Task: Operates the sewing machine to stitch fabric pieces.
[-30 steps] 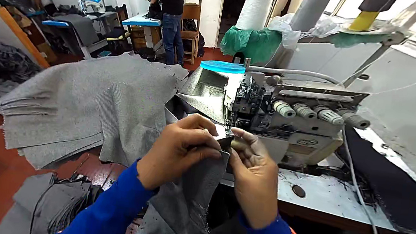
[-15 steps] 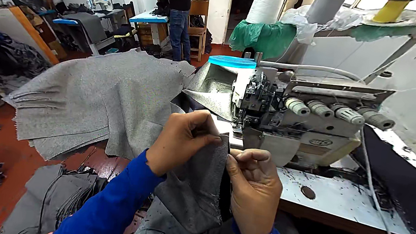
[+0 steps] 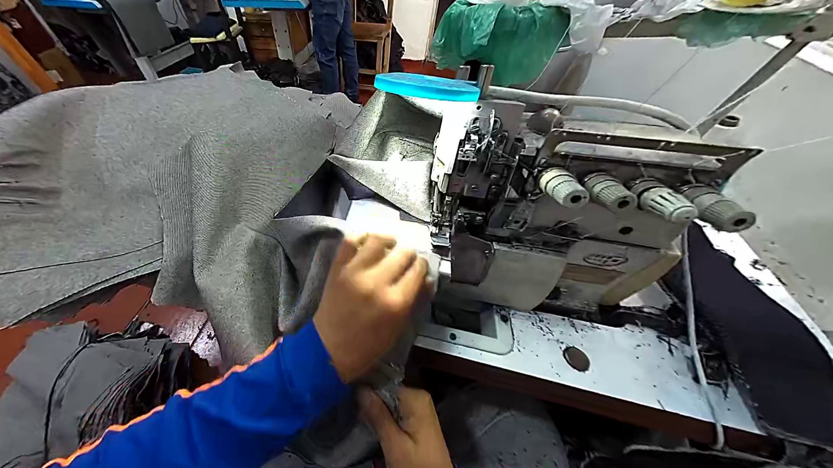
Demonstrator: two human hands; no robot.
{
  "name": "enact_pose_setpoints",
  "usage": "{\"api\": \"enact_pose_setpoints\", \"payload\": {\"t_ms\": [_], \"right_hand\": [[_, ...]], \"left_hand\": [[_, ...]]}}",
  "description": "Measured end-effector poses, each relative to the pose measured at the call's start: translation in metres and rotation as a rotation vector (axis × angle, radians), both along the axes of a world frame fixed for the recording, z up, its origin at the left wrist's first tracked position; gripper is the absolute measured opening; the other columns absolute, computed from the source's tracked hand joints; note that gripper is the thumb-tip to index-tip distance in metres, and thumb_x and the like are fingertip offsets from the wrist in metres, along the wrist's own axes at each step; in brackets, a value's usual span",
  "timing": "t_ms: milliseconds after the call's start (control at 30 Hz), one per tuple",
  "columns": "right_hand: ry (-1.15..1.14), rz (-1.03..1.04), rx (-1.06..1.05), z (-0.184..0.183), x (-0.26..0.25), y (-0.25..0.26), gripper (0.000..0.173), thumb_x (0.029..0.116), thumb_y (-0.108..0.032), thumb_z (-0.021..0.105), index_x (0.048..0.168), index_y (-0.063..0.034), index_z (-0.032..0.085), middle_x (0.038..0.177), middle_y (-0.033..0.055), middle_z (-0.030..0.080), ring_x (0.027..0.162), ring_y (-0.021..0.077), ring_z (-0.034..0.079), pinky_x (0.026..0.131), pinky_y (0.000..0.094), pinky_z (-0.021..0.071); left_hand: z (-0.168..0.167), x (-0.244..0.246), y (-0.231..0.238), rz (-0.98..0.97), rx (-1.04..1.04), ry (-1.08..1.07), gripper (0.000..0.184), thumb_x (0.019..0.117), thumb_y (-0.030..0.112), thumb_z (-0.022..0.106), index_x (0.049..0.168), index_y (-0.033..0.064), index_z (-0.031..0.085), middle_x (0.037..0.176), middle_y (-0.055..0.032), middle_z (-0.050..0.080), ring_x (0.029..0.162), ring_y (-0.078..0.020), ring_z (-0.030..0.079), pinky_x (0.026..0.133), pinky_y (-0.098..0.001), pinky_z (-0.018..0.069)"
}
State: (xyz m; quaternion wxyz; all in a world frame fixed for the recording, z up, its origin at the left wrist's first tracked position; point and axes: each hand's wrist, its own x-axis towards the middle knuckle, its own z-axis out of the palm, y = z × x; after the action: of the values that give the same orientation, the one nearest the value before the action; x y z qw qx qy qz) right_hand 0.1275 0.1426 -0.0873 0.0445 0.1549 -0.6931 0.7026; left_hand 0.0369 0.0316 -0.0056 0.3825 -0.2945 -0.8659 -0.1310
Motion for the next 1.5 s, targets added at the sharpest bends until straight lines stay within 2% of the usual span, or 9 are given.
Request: {"api": "enact_pose_setpoints", "payload": {"t_ms": [133,333,567,767,900,1200,1333,1433,1500], "right_hand": [[0.1,0.024,0.018,0.005,-0.006,0.019,0.032,0.1031,-0.02,0.057,0.086,0.0043,0.071,0.075,0.0013,0.071,0.076,-0.0074,0.065,0.073,0.0143,0.0542],[0.045,0.064,-0.164,0.029,-0.026,0.028,0.034,0.109,-0.028,0.047,0.092,-0.0105,0.071,0.084,-0.0123,0.072,0.083,-0.0081,0.067,0.079,0.0164,0.0571],[0.252,-0.157,0.061,0.027,-0.03,0.038,0.029,0.0996,-0.019,0.055,0.078,-0.0016,0.063,0.067,-0.0027,0.064,0.068,-0.008,0.061,0.066,0.0125,0.0526],[0.418,-0.381,0.228,0.026,-0.043,0.017,0.032,0.0956,-0.017,0.054,0.07,0.0005,0.064,0.06,0.0056,0.061,0.059,0.003,0.062,0.059,0.0159,0.0513],[0.428,-0.428,0.183,0.031,-0.056,0.007,0.029,0.0955,-0.01,0.051,0.072,0.0013,0.064,0.062,0.0043,0.062,0.061,0.0002,0.062,0.061,0.0136,0.0512],[0.286,-0.313,0.032,0.036,-0.076,0.008,0.043,0.1054,-0.016,0.041,0.066,-0.0076,0.057,0.055,-0.0068,0.054,0.048,-0.0019,0.051,0.047,0.0167,0.0444],[0.456,-0.436,0.251,0.009,-0.063,0.021,0.051,0.1106,-0.028,0.039,0.073,-0.0021,0.062,0.062,0.0031,0.061,0.053,0.0042,0.057,0.05,0.019,0.05],[0.583,-0.68,0.575,-0.014,-0.062,0.049,0.048,0.1071,-0.026,0.039,0.086,0.0019,0.072,0.081,0.0122,0.074,0.078,0.0161,0.072,0.079,0.0264,0.0581],[0.699,-0.773,0.799,-0.03,-0.065,0.059,0.046,0.1049,-0.025,0.04,0.082,-0.0006,0.07,0.08,0.0129,0.074,0.081,0.0232,0.074,0.084,0.034,0.0583]], "left_hand": [[-0.003,0.012,0.012,0.044,-0.072,-0.082,0.031,0.1019,0.026,0.056,0.116,0.0083,0.077,0.116,-0.0068,0.076,0.114,-0.023,0.071,0.105,-0.0428,0.052],[0.025,0.0,0.012,-0.077,-0.027,-0.307,0.019,0.0961,0.011,0.062,0.109,0.0,0.07,0.106,-0.0117,0.075,0.113,-0.0258,0.07,0.108,-0.0458,0.0501],[-0.005,0.065,-0.003,-0.307,-0.106,-0.154,0.078,0.0948,0.068,0.052,0.145,0.0093,0.052,0.147,-0.0156,0.058,0.143,-0.0244,0.049,0.122,-0.0413,0.0314],[-0.024,0.039,-0.028,-0.237,-0.278,0.112,0.04,0.1065,0.005,0.043,0.145,0.0097,0.048,0.146,-0.0144,0.058,0.141,-0.0214,0.051,0.121,-0.0354,0.0314],[0.002,0.006,-0.04,-0.466,-0.307,0.088,0.032,0.1053,0.002,0.048,0.135,-0.0003,0.06,0.126,-0.0186,0.071,0.119,-0.0261,0.069,0.107,-0.0368,0.0518],[0.02,-0.036,-0.038,-0.536,-0.288,0.026,0.025,0.1012,-0.001,0.053,0.116,0.0006,0.072,0.112,-0.0105,0.077,0.112,-0.0203,0.072,0.104,-0.0329,0.0542],[-0.015,-0.018,-0.057,-0.307,-0.168,-0.035,0.033,0.0995,-0.002,0.05,0.127,0.0027,0.068,0.129,-0.0099,0.071,0.126,-0.0207,0.065,0.109,-0.0343,0.051],[-0.057,-0.036,-0.087,0.102,-0.025,-0.031,0.056,0.0865,-0.003,0.059,0.141,0.0073,0.06,0.144,-0.015,0.061,0.104,-0.0272,0.075,0.075,-0.0444,0.0628],[-0.063,-0.08,-0.095,0.229,0.072,-0.223,0.063,0.0929,-0.001,0.061,0.154,0.0062,0.046,0.16,-0.0213,0.042,0.137,-0.0384,0.055,0.106,-0.0586,0.0483]]}}
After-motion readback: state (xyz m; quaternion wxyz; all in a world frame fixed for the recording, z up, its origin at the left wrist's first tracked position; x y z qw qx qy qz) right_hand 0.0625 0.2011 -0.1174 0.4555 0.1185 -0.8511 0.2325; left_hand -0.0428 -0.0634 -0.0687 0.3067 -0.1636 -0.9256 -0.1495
